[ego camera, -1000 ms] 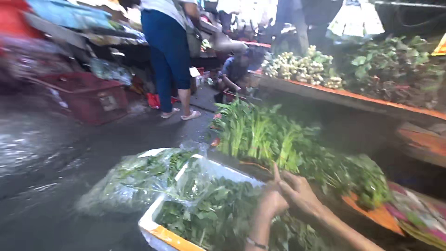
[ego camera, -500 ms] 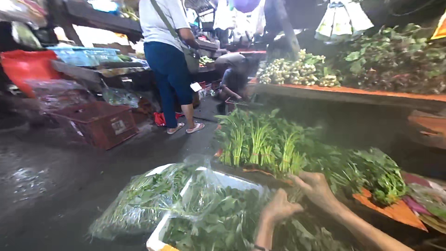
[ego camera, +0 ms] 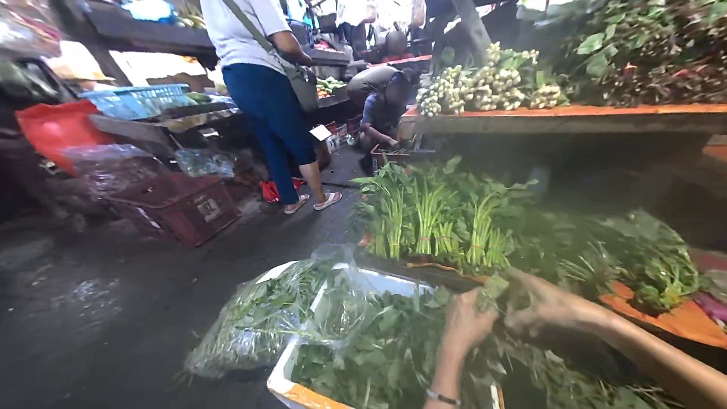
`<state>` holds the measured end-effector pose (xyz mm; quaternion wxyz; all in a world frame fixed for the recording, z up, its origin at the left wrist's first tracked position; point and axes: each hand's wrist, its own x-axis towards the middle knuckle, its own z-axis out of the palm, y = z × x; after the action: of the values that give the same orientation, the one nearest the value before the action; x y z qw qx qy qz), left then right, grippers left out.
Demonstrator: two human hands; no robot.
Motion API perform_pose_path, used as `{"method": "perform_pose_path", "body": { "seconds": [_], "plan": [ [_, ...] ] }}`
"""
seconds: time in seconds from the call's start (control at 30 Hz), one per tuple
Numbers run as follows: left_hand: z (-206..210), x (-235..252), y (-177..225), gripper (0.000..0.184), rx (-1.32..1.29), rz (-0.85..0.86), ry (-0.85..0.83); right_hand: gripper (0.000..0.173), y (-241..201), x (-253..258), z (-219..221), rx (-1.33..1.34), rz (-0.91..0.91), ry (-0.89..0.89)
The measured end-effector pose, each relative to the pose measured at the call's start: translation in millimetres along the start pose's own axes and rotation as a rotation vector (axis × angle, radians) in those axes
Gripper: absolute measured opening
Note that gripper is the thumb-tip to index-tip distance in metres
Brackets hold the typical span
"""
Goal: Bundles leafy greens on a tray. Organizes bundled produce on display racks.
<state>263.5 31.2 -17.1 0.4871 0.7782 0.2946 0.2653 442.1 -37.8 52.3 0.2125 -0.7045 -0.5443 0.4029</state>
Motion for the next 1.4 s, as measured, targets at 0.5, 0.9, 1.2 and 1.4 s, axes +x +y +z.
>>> {"method": "perform_pose_path", "body": {
  "seconds": [0.5, 0.9, 1.2, 1.4],
  "plan": [
    [-14, -5, 13, 0.040, -0.043, -0.226, 0.548, 0.083, -20, -42, 97, 0.257, -0.522, 0.678],
    [-8, 2, 14, 0.047, 0.514, -0.162, -0.212, 0.020, 1, 43, -11, 0.386, 0.062, -0.039],
    [9, 2, 18, 0.046, 0.502, -0.041, -0.391, 0.020, -2, 49, 5, 0.405, 0.074, 0.013],
    [-7, -5, 4, 0.085, 0.041, 0.063, -0.383, 0.015, 25, 41, -17, 0.213, -0.173, -0.040]
  ]
}}
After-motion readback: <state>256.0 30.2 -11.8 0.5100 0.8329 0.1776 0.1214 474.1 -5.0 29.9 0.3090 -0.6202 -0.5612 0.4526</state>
